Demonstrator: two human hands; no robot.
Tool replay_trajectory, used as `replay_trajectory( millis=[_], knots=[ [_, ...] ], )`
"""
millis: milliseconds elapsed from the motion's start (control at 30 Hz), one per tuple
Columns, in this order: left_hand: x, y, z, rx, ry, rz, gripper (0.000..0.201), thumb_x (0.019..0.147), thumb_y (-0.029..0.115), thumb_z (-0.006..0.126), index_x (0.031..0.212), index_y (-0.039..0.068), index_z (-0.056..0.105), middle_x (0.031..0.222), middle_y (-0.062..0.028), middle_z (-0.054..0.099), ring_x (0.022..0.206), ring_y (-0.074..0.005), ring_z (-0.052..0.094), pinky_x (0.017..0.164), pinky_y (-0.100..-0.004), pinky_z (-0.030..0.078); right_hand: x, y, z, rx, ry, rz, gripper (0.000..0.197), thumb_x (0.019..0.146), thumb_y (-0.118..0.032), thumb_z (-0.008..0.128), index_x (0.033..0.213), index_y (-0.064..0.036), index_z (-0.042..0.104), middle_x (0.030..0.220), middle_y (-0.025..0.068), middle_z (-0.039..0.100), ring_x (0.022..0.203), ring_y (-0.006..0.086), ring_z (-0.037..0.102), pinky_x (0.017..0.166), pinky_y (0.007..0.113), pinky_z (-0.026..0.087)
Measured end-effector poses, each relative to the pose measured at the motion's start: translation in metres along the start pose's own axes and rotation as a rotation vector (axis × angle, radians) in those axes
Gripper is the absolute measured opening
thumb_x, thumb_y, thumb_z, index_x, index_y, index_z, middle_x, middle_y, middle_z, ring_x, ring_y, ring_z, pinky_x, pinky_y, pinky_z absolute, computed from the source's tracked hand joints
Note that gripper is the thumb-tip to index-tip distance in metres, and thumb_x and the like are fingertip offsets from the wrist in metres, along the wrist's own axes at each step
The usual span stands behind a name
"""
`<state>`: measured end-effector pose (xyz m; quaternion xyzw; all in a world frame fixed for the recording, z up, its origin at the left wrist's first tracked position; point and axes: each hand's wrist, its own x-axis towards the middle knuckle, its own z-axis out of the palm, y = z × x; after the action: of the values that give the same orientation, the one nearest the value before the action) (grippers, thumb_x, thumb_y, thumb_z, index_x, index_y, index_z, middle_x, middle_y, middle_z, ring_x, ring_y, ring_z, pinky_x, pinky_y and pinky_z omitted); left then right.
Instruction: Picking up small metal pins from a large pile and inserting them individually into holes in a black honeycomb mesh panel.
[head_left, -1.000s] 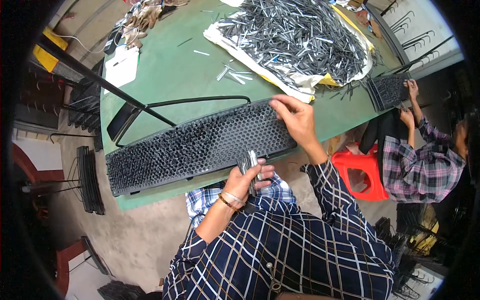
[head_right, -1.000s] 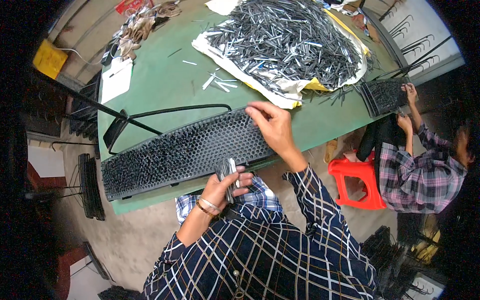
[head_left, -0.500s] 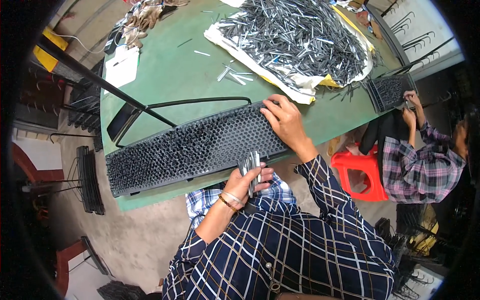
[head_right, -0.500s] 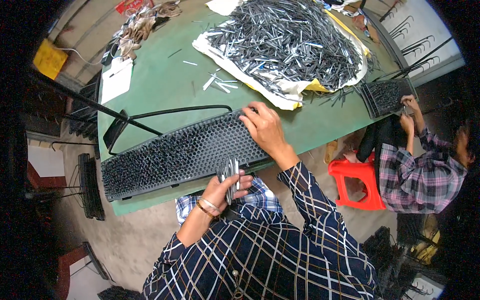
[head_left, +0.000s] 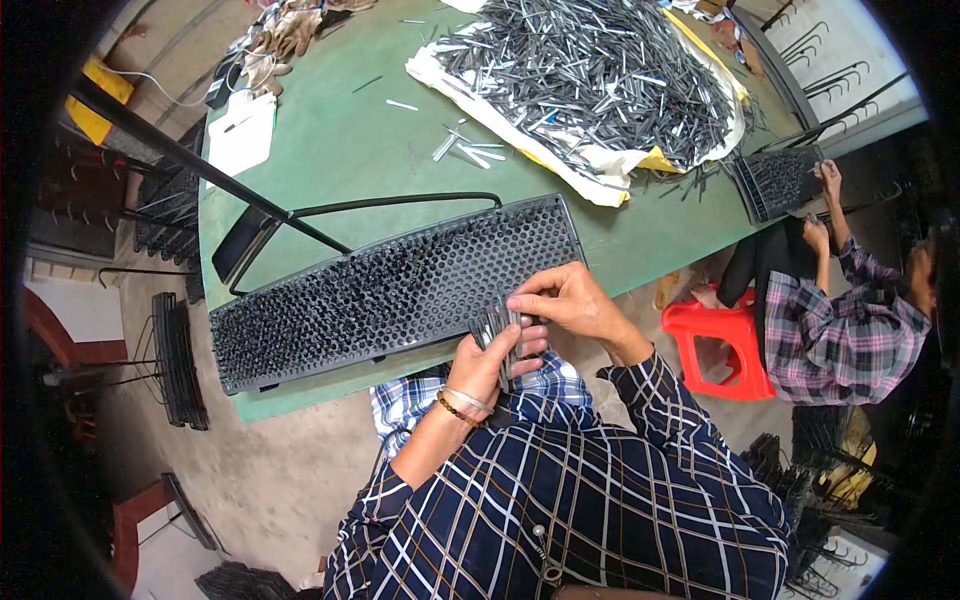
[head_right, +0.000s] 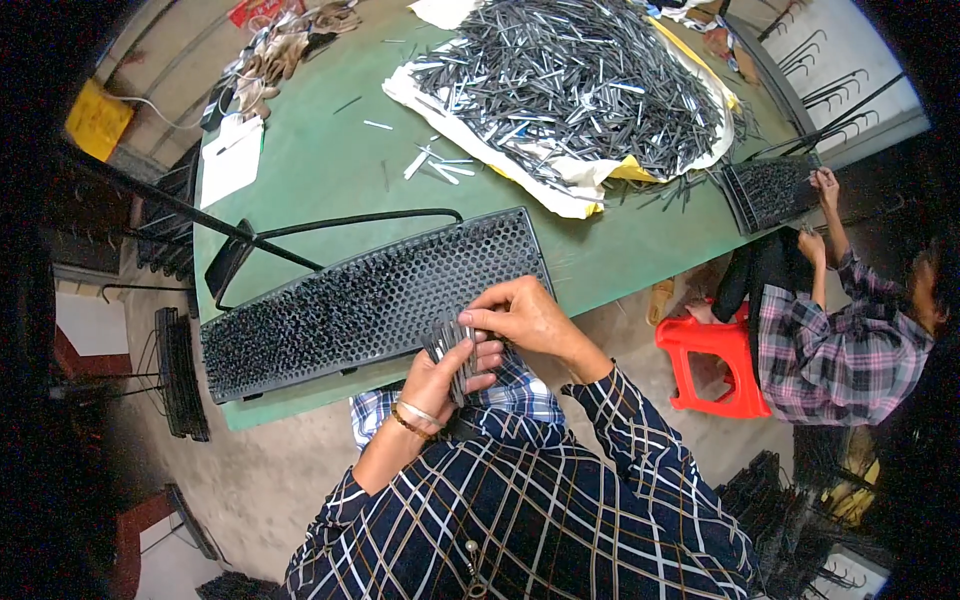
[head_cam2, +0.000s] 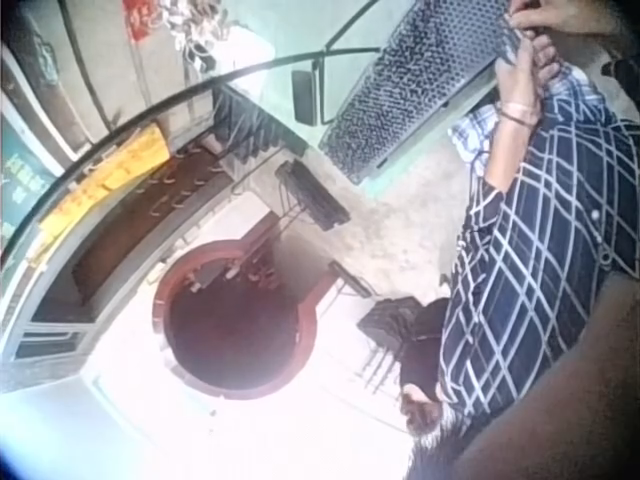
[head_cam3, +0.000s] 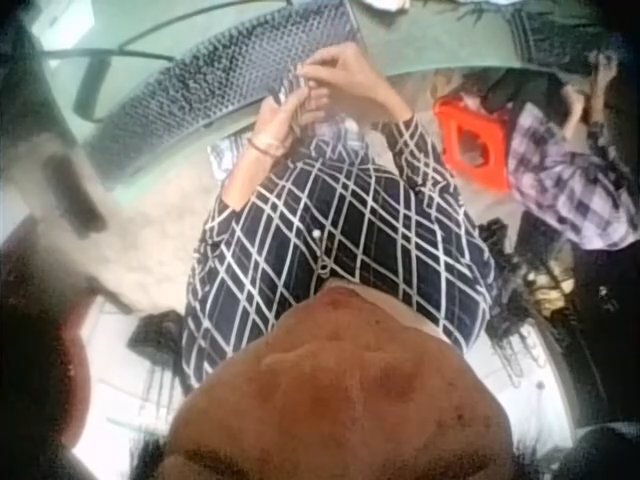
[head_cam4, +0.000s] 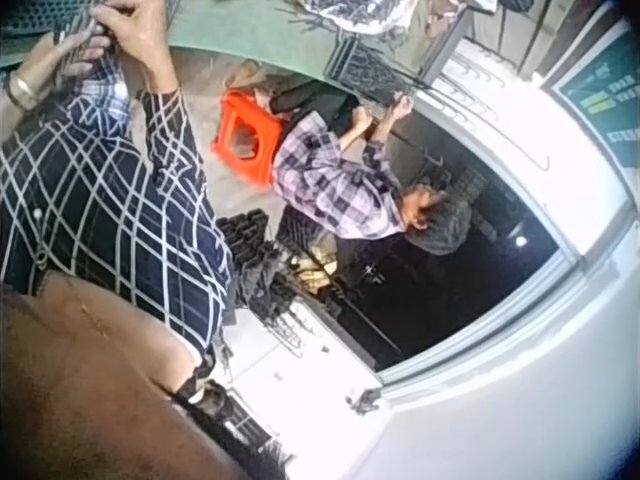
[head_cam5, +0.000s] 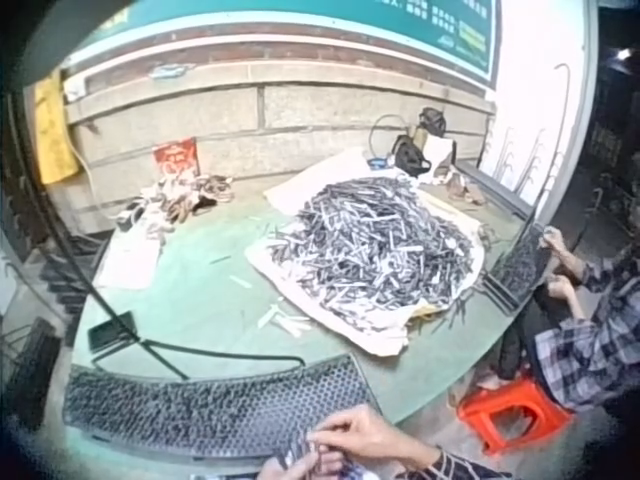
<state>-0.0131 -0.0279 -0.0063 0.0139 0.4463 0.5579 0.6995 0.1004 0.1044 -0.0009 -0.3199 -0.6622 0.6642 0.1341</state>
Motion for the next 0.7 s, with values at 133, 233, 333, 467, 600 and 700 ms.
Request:
replay_trajectory(
  millis=[133,233,333,467,600,700],
  knots=[
    [0.001,-0.001,-0.005,-0.047,0.015,0.053,0.028,0.092,0.016,0.052,0.112,-0.002,0.053,0.102,-0.0162,0.063,0.088,-0.0214,0.064,0.07,-0.031,0.057,0.003,0.005,0.0,0.033,0.031,0.031,0.022,0.08,-0.018,0.069,0.085,0.003,0.069,0.067,0.0052,0.064,0.056,0.0067,0.053,0.05,0.021,0.043],
    [0.002,0.0,-0.004,-0.018,0.034,0.061,0.027,0.092,0.015,0.052,0.112,-0.002,0.053,0.102,-0.0155,0.063,0.087,-0.0207,0.064,0.069,-0.0306,0.057,0.003,0.002,-0.002,0.063,0.042,0.039,0.022,0.08,-0.018,0.069,0.086,0.0027,0.069,0.068,0.005,0.064,0.054,0.0057,0.053,0.048,0.02,0.042],
    [0.003,-0.002,-0.004,0.068,0.039,0.079,0.027,0.092,0.015,0.052,0.112,-0.002,0.053,0.101,-0.0149,0.063,0.086,-0.0195,0.064,0.067,-0.0299,0.057,0.003,0.004,0.0,0.103,0.029,0.051,0.022,0.08,-0.018,0.069,0.086,0.0028,0.068,0.069,0.0049,0.065,0.054,0.0054,0.053,0.048,0.02,0.043],
    [0.002,-0.002,-0.005,0.099,0.034,0.093,0.027,0.092,0.015,0.052,0.113,-0.002,0.053,0.101,-0.0144,0.064,0.086,-0.0186,0.064,0.067,-0.0295,0.057,0.0,0.004,0.005,0.148,0.038,0.094,0.022,0.08,-0.017,0.069,0.087,0.0041,0.068,0.07,0.0051,0.065,0.057,0.006,0.055,0.05,0.019,0.045],
    [0.003,-0.003,-0.002,0.109,0.036,0.106,0.027,0.092,0.016,0.051,0.113,-0.002,0.053,0.101,-0.0147,0.064,0.087,-0.0185,0.064,0.067,-0.0296,0.056,-0.003,0.01,0.006,0.145,0.067,0.054,0.022,0.081,-0.016,0.069,0.089,0.0039,0.067,0.074,0.0054,0.066,0.059,0.0058,0.056,0.052,0.019,0.045],
    [0.002,-0.004,-0.003,0.077,0.072,0.11,0.028,0.092,0.016,0.051,0.113,-0.002,0.052,0.102,-0.0163,0.063,0.088,-0.0197,0.063,0.067,-0.03,0.056,-0.004,0.002,0.001,0.175,0.1,-0.009,0.018,0.082,-0.013,0.067,0.091,0.002,0.067,0.078,0.0038,0.066,0.06,0.0044,0.055,0.051,0.018,0.045]
  ],
)
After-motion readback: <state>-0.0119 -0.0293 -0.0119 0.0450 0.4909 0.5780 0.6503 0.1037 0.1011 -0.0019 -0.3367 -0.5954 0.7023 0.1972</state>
